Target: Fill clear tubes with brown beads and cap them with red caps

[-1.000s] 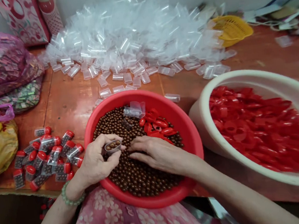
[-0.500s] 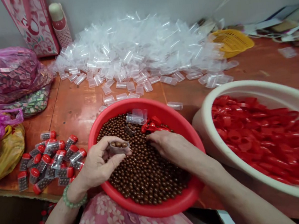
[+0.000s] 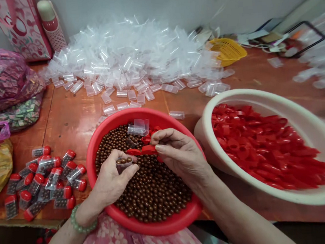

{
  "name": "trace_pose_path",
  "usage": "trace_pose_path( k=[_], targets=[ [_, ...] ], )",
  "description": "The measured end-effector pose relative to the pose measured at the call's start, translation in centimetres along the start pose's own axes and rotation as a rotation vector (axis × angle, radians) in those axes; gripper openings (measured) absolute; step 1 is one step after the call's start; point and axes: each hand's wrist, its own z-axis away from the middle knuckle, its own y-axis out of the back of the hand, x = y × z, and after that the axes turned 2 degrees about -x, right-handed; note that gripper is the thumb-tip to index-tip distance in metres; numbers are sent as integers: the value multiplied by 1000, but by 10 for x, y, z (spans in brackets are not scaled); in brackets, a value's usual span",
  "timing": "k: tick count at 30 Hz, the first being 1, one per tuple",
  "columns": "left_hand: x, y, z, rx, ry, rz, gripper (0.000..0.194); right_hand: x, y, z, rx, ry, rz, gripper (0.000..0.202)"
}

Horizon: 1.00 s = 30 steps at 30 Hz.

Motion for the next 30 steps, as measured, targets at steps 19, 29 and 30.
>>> trace_pose_path(
  k=[19,29,30],
  targets=[
    [0,1,-2,335,-50,350,30,10,-12,18,-148,193,195,12],
    [-5,-10,7,327,-156,-79,38,13,-29,21,-11,289,397,15],
    [-7,-11,7,317,-218,-132,37,13,-31,23,-19,298,412,17]
  ],
)
